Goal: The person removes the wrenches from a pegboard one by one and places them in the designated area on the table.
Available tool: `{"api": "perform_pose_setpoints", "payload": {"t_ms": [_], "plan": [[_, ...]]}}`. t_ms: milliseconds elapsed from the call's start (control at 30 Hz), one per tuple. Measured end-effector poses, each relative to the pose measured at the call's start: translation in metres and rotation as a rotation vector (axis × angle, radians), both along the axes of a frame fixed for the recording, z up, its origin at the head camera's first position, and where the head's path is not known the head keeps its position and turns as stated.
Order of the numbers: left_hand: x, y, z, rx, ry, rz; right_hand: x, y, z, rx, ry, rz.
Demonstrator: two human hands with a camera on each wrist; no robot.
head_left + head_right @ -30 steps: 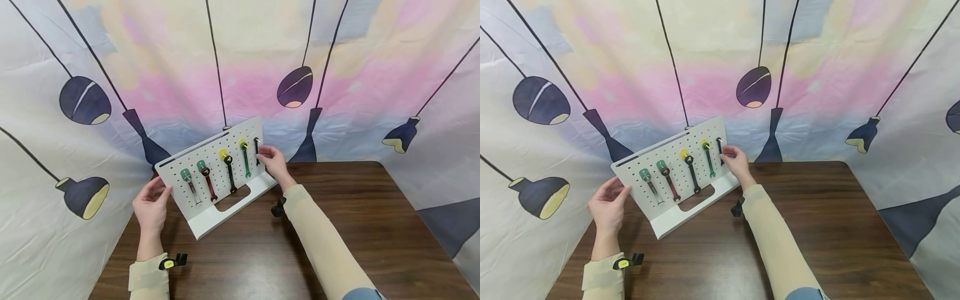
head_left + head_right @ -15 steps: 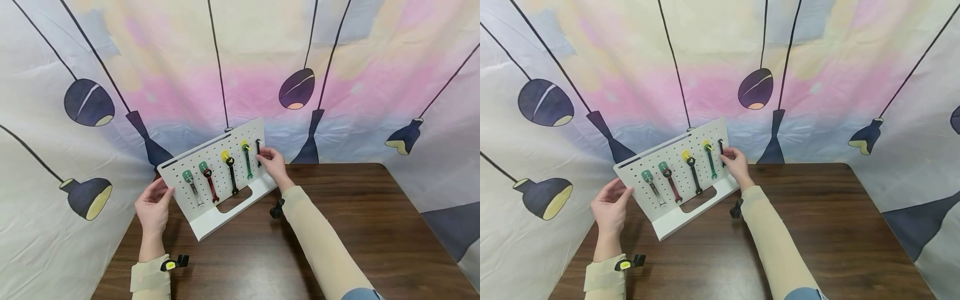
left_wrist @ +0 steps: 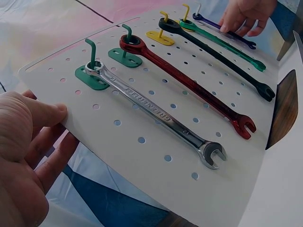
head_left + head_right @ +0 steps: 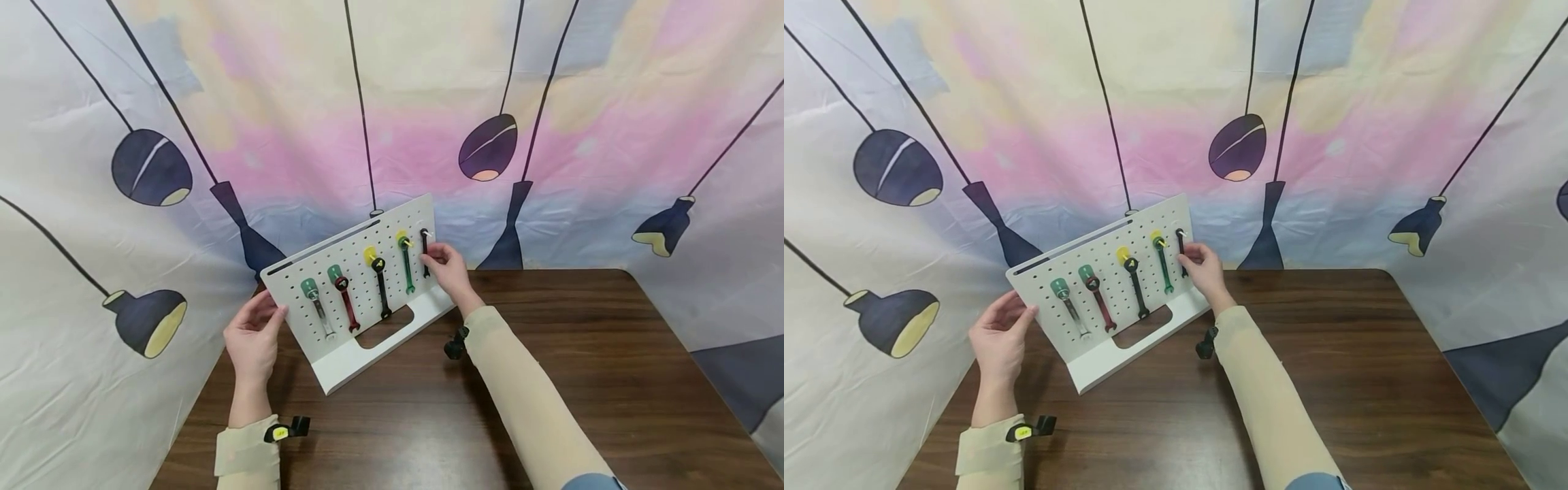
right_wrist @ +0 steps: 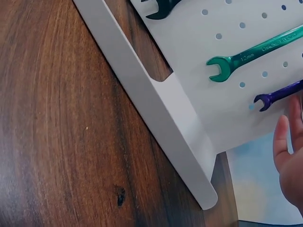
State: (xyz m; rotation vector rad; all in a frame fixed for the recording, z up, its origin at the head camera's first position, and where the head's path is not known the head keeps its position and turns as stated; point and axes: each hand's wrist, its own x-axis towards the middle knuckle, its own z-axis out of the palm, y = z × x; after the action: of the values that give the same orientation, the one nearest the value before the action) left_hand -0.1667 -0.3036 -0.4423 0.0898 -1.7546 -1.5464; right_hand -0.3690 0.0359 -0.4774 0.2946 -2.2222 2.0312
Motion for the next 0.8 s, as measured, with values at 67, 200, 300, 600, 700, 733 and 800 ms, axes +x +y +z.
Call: {"api": "perform_pose_setpoints", "payload": {"t_ms": [67,200,300,600,700,733,800], "plan": [[0.000,0.000,0.000,-0.002,-0.003,0.001,0.001,0.001,0.000,0.000,0.000,0.024],[-0.001,-0.001,-0.001,-0.004,-0.005,0.005,0.002,0.005,-0.002,0.010,-0.012,0.065],[-0.001,-0.001,-0.001,-0.005,-0.005,0.004,0.004,0.009,-0.005,0.010,-0.037,0.086],[-0.001,0.000,0.000,0.012,0.007,-0.009,0.008,0.020,-0.012,-0.034,-0.042,0.137],[-0.001,-0.001,0.000,0.008,0.009,-0.008,0.010,0.024,-0.014,-0.040,-0.041,0.147],[-0.001,-0.001,0.000,0.011,0.014,-0.011,0.010,0.026,-0.015,-0.043,-0.043,0.153],[-0.002,-0.002,-0.001,0.012,0.023,-0.015,0.011,0.030,-0.016,-0.044,-0.045,0.164]]}}
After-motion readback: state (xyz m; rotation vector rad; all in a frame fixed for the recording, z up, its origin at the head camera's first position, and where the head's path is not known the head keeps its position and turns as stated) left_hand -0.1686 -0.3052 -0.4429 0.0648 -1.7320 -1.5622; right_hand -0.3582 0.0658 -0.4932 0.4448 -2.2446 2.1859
